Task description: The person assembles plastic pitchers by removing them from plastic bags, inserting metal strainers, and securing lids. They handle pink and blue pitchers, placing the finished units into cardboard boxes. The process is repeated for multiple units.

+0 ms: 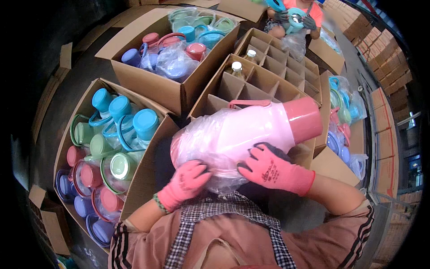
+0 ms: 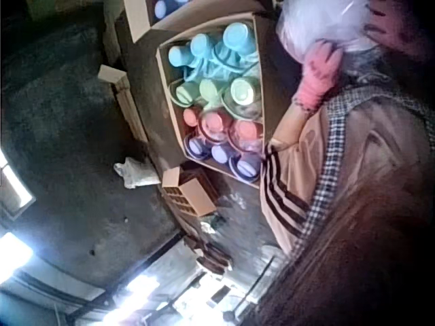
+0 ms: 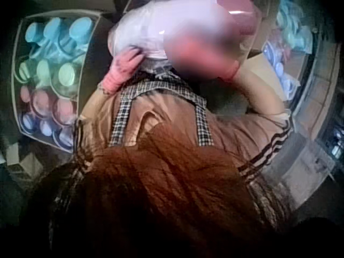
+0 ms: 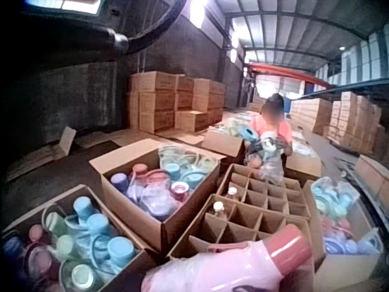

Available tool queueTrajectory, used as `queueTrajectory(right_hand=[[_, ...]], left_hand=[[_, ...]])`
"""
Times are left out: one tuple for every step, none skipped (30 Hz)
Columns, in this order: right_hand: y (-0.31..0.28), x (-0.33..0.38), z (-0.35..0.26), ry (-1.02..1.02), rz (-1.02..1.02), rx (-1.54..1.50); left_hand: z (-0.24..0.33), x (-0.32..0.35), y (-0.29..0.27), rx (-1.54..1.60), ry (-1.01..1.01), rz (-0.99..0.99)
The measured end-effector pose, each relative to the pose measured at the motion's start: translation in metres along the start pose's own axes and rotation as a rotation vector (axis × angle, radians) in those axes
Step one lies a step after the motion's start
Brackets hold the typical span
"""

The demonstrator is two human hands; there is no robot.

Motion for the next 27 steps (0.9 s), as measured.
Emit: queueTrajectory(right_hand=[[0.002, 0.004, 0.005, 0.043, -0.092, 0.014], [-0.005, 0.003, 0.022, 0.120, -0.201, 0.032], [-0.019, 0.010, 0.039, 0.195, -0.099, -0.071], [-0.033, 0.021, 0.057, 0.265, 0.009, -0.182], [-0.044, 0.023, 0.074, 0.389, -0.034, -0.308], [-0.045, 0.032, 0.097, 0.624, -0.142, -0.368], [-0.069, 0.037, 0.113, 0.688, 0.012, -0.402], [-0.088, 0.049, 0.127, 0.845, 0.154, -0.356], [-0.105, 0.061, 0.138, 1.077, 0.230, -0.322], [-0.112, 0.071, 0.143, 1.183, 0.406, -0.382], [-0.120, 0.087, 0.147, 1.295, 0.581, -0.424], [-0.117, 0.095, 0.143, 1.381, 0.687, -0.507], [-0.111, 0.091, 0.136, 1.432, 0.802, -0.633], [-0.100, 0.092, 0.126, 1.502, 0.904, -0.721], [-0.076, 0.096, 0.115, 1.489, 0.835, -0.698], [-0.059, 0.092, 0.094, 1.487, 0.738, -0.482], [-0.045, 0.067, 0.068, 1.459, 0.664, -0.650], [-0.028, 0.052, 0.053, 1.329, 0.671, -0.727], [0.014, 0.062, 0.036, 1.346, 0.684, -0.809], [0.038, 0.072, 0.020, 1.389, 0.762, -0.822], [0.047, 0.079, 0.002, 1.444, 0.753, -0.867], [0.074, 0.092, -0.019, 1.374, 0.840, -0.840], [0.083, 0.096, -0.035, 1.427, 0.741, -0.854], [0.098, 0.100, -0.048, 1.492, 0.655, -1.027], [0.112, 0.101, -0.060, 1.540, 0.573, -1.202], [0.116, 0.098, -0.060, 1.508, 0.522, -1.204], [0.120, 0.090, -0.056, 1.457, 0.464, -1.219]], left_hand=[[-0.008, 0.014, -0.010, -0.073, 0.018, -0.025], [-0.012, 0.027, -0.026, -0.161, 0.036, 0.071], [-0.013, 0.039, -0.043, -0.246, 0.066, 0.167], [-0.023, 0.045, -0.052, -0.308, -0.004, 0.159], [-0.035, 0.052, -0.063, -0.386, -0.084, 0.161], [-0.043, 0.057, -0.073, -0.435, -0.136, 0.162], [-0.048, 0.063, -0.076, -0.483, -0.146, 0.152], [-0.057, 0.064, -0.062, -0.439, -0.224, 0.010], [-0.060, 0.069, -0.048, -0.402, -0.309, -0.136], [-0.089, 0.114, -0.029, 0.216, -0.826, -0.005], [-0.067, 0.110, 0.007, -0.195, -0.320, -0.318], [-0.034, 0.080, 0.018, -0.317, -0.097, -0.358], [-0.053, 0.172, 0.061, -0.216, -0.051, -0.404], [-0.049, 0.171, 0.088, 0.244, -0.319, -0.538], [-0.033, 0.158, 0.114, 0.706, -0.571, -0.675], [-0.020, 0.140, 0.119, 0.755, -0.505, -0.716], [-0.009, 0.128, 0.120, 0.803, -0.440, -0.755], [-0.003, 0.120, 0.115, 0.755, -0.437, -0.770], [0.005, 0.110, 0.107, 0.713, -0.425, -0.788], [0.009, 0.104, 0.098, 0.662, -0.425, -0.798], [0.001, 0.112, 0.094, 0.735, -0.616, -0.797], [-0.007, 0.122, 0.088, 0.800, -0.803, -0.795], [-0.017, 0.127, 0.076, 0.653, -0.828, -0.806], [-0.024, 0.126, 0.061, 0.500, -0.850, -0.810], [-0.021, 0.115, 0.048, 0.434, -0.880, -0.790], [-0.020, 0.101, 0.032, 0.368, -0.906, -0.752], [-0.022, 0.092, 0.019, 0.291, -0.944, -0.699]])
Point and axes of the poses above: each hand's wrist, its own x-axis away from the middle knuckle, its own y-axis out of the palm, z = x × y, the point moved 10 cm from there along -x, towards the middle knuckle, and after that the axes turned 15 degrees about z, right-handed, at the moved point
